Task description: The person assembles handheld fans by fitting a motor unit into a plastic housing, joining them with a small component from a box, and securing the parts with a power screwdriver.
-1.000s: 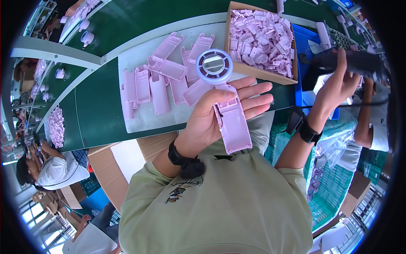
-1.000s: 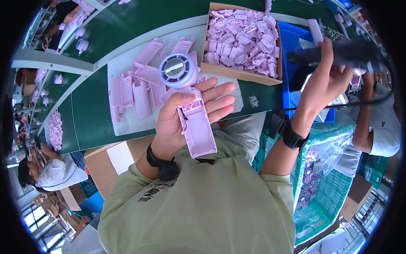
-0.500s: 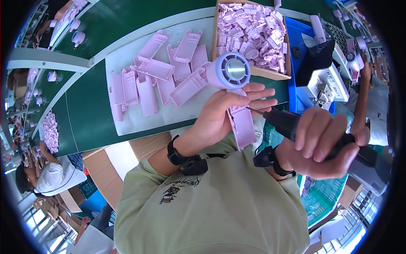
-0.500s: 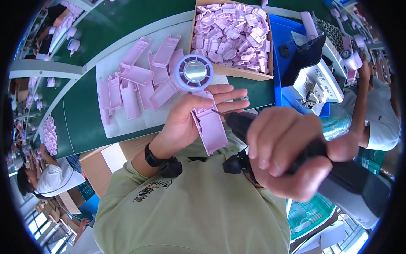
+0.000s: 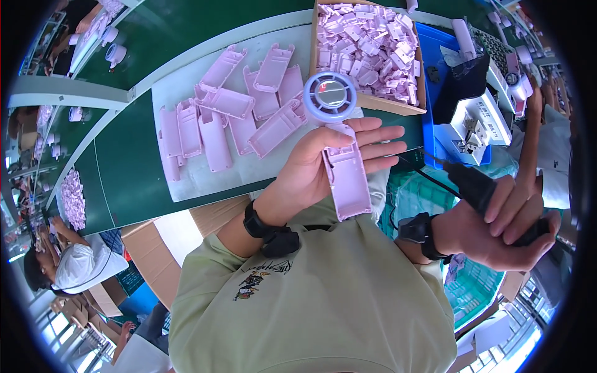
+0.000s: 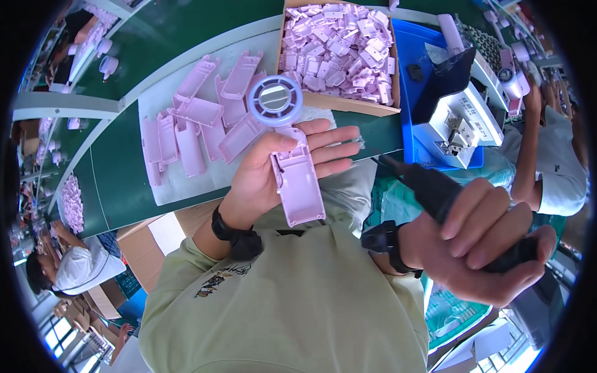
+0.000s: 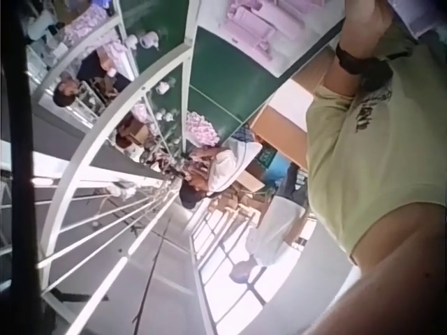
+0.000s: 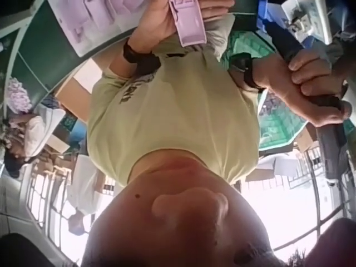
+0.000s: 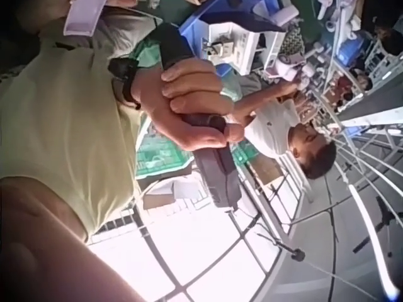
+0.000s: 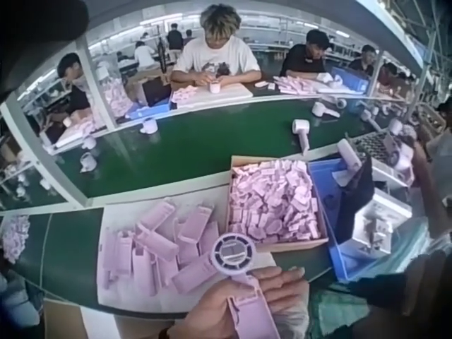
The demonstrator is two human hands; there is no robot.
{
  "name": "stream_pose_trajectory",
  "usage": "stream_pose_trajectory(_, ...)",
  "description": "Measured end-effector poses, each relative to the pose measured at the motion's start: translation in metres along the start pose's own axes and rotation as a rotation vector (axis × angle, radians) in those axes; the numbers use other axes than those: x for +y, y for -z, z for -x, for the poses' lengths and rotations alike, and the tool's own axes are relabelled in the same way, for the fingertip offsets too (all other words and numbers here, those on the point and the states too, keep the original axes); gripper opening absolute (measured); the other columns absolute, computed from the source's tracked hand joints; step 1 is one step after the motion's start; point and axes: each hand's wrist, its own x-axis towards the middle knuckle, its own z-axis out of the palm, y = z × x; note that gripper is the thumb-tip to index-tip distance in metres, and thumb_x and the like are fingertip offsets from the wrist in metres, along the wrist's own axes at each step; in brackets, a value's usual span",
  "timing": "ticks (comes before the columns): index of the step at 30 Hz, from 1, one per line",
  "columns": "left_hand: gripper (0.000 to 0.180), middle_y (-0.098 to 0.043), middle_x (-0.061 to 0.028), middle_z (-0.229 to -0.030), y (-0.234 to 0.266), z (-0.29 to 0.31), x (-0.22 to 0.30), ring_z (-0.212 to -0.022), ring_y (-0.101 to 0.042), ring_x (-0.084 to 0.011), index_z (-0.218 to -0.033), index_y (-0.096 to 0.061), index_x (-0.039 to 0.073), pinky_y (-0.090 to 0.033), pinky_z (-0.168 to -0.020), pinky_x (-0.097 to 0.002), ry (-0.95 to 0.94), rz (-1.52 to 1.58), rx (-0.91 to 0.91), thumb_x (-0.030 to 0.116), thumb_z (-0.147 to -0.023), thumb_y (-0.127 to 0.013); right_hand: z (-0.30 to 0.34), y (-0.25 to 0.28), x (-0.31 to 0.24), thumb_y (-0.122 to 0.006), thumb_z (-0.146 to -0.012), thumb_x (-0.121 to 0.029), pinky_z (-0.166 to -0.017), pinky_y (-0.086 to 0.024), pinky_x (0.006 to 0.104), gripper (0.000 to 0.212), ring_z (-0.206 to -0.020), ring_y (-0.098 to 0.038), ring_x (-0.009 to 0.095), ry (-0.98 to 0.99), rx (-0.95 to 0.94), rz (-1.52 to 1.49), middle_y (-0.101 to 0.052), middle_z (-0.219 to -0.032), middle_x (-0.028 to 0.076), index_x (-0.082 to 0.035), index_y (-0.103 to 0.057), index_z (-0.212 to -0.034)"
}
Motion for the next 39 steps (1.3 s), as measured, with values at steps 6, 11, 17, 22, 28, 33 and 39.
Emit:
stream_pose_trajectory(6, 0.050, -0.033, -0.0353, -0.145, 0.002, 0.006, 0.000, -0.137, -0.033, -0.0469, -0.132, -0.048, -0.006, -0.026, -0.116, -0.0522, -0.045, -0.121, 0.041, 0.017, -0.088, -0.048, -0.032, 0.049, -0.028, -0.052, -0.095, -0.030, -0.041, -0.028, 0.0242, 0.024, -0.040, -0.029, 0.007, 0.281, 0.463, 0.387, -0.031, -0.052, -0.003, -0.010, -0.049, -0.082)
stream_pose_trajectory(11, 0.045, -0.039, -0.0345, -0.141, 0.003, -0.002, -0.015, -0.135, -0.036, -0.0468, -0.129, -0.049, -0.006, -0.028, -0.115, -0.0527, 0.012, -0.125, 0.072, 0.009, -0.087, -0.046, -0.032, 0.077, 0.004, -0.057, -0.094, -0.016, -0.043, -0.031, 0.0246, 0.016, -0.042, -0.035, 0.007, 0.242, 0.453, 0.687, -0.038, -0.052, -0.003, -0.006, -0.053, -0.082)
stream_pose_trajectory(17, 0.045, -0.040, -0.0352, -0.140, 0.001, 0.002, -0.021, -0.132, -0.041, -0.0474, -0.128, -0.049, -0.007, -0.031, -0.114, -0.0526, 0.046, -0.244, 0.087, 0.009, -0.086, -0.045, -0.032, 0.092, 0.026, -0.061, -0.092, -0.007, -0.041, -0.033, 0.0257, 0.009, -0.042, -0.037, 0.007, 0.206, 0.416, 0.893, -0.040, -0.052, -0.001, -0.001, -0.057, -0.087)
stream_pose_trajectory(22, 0.047, -0.039, -0.0361, -0.140, 0.002, -0.001, -0.018, -0.130, -0.043, -0.0473, -0.130, -0.047, -0.007, -0.031, -0.113, -0.0524, 0.044, -0.298, 0.132, 0.010, -0.086, -0.044, -0.020, 0.080, 0.015, -0.057, -0.095, -0.012, -0.040, -0.030, 0.0236, 0.013, -0.040, -0.033, 0.006, 0.015, 0.456, 0.726, -0.038, -0.052, -0.003, -0.001, -0.057, -0.088)
stream_pose_trajectory(28, 0.040, -0.047, -0.0319, -0.136, 0.002, -0.009, -0.026, -0.126, -0.049, -0.0425, -0.125, -0.050, -0.007, -0.037, -0.111, -0.0495, 0.053, -0.259, 0.179, 0.008, -0.089, -0.047, 0.008, 0.029, -0.016, -0.047, -0.100, -0.020, -0.037, -0.032, 0.0257, 0.013, -0.037, -0.032, 0.011, -0.078, 0.192, 0.212, -0.037, -0.052, -0.001, -0.007, -0.050, -0.103)
stream_pose_trajectory(33, 0.033, -0.055, -0.0251, -0.131, 0.002, -0.010, -0.035, -0.120, -0.056, -0.0350, -0.122, -0.055, -0.003, -0.044, -0.102, -0.0416, 0.129, -0.270, 0.111, 0.012, -0.094, -0.047, 0.024, 0.008, -0.003, -0.047, -0.102, -0.024, -0.038, -0.036, 0.0283, 0.016, -0.040, -0.037, 0.013, -0.199, -0.146, -0.008, -0.044, -0.057, 0.002, -0.010, -0.046, -0.110)
stream_pose_trajectory(39, 0.028, -0.060, -0.0193, -0.127, 0.002, -0.004, -0.035, -0.116, -0.060, -0.0249, -0.119, -0.058, 0.001, -0.049, -0.090, -0.0327, 0.104, -0.294, 0.092, 0.016, -0.096, -0.050, 0.030, 0.006, 0.006, -0.045, -0.102, -0.027, -0.040, -0.038, 0.0296, 0.019, -0.043, -0.041, 0.015, -0.276, -0.208, -0.073, -0.046, -0.061, 0.004, -0.011, -0.044, -0.112)
